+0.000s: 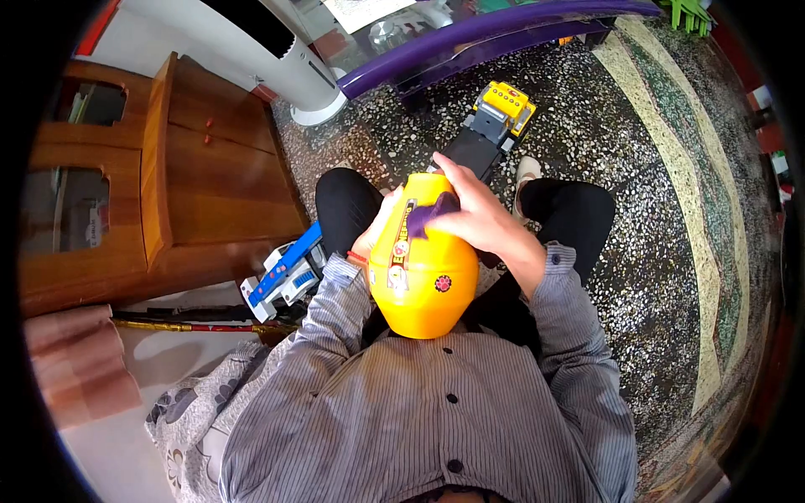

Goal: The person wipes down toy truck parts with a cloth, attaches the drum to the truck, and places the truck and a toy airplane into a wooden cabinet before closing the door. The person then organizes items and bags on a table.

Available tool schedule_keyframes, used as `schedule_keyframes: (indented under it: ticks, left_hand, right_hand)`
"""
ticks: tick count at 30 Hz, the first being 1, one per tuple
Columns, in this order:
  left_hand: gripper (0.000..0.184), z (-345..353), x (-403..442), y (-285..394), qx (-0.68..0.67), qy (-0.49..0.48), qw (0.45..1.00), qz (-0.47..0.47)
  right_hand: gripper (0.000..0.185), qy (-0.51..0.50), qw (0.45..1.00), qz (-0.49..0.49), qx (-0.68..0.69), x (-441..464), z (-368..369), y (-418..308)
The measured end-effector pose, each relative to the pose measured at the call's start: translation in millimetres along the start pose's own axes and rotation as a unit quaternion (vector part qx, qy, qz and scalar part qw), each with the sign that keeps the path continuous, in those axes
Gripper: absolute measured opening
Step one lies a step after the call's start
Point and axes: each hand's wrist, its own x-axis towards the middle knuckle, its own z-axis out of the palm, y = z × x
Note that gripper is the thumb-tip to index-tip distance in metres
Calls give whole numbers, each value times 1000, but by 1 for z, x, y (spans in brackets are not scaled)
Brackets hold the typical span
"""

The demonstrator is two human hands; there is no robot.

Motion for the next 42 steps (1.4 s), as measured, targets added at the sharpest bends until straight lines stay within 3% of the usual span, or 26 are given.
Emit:
schedule_keyframes:
  ticks: [2,3,4,6,7,10,13,16,18,20,23,24,26,27,29,30,32,34,36,37,38,40,42]
  left_hand:
    - [52,-2,-3,0,-50,-10,998,-27]
    - [55,-8,-6,-2,-28,-31,999,-21]
    - [55,-13,-7,-3,-7,-56,998,4]
    - [54,-14,-10,1,35,-17,999,-27]
    - [54,-17,-9,2,-3,-55,997,-49]
    - [56,-21,-7,-2,-78,-124,986,-76]
    - [66,-31,-6,-9,-73,-126,988,-52]
    - [68,-28,-5,-7,-96,-149,981,-80]
    - [67,-25,-6,-4,-104,-108,984,-99]
    - [65,-25,-9,-5,-17,-93,993,-74]
    - [62,-27,-13,-8,82,-86,993,-27]
    - [62,-24,-11,-8,-9,-117,992,-52]
    - [64,-18,-14,-8,-20,-64,996,-61]
    - [65,-19,-12,-15,-40,-73,996,-20]
    - [65,-23,-10,-15,-54,-81,995,-24]
    - [65,-23,-11,-16,-60,-85,994,-26]
    - [65,-21,-12,-13,-65,-96,993,-27]
    - [65,-20,-12,-11,-68,-101,992,-24]
    - [64,-19,-12,-11,-71,-103,992,-22]
    - [64,-18,-11,-11,-71,-107,991,-21]
    - [64,-17,-10,-12,-73,-110,991,-25]
    - [64,-15,-7,-11,-74,-117,990,-27]
    - [64,-13,-6,-11,-73,-123,989,-31]
  right_hand:
    - [82,8,999,50,-6,9,2,6]
    - [74,7,999,-16,-34,7,1,11]
    - [84,-36,999,-31,22,3,1,14]
    - [96,-95,991,-74,53,-4,-3,18]
    - [105,-137,986,-43,80,-4,-7,16]
    - [99,-123,987,-69,75,-7,-4,19]
    - [95,-143,964,40,221,1,-10,24]
    - [101,-139,951,42,274,-1,-16,22]
    - [105,-153,971,-24,181,-6,-16,23]
    - [116,-155,984,-69,56,-9,-13,17]
    - [107,-114,993,-30,26,-11,-4,3]
    - [104,-95,995,-25,34,-10,1,2]
    - [95,-52,998,-22,19,-8,9,5]
    - [90,-29,999,-24,-2,-7,14,9]
    - [73,44,999,-7,-23,0,20,11]
    - [55,63,996,59,5,9,17,18]
    - [38,142,941,114,284,18,9,30]
    - [32,166,912,154,341,11,-16,1]
    - [39,108,942,85,308,-5,-24,-26]
    - [46,102,984,-75,124,-12,-18,-30]
    - [54,92,967,-228,-68,-19,-9,-35]
    - [78,21,938,-275,-212,-34,16,-45]
    - [81,-5,921,-242,-305,-34,26,-51]
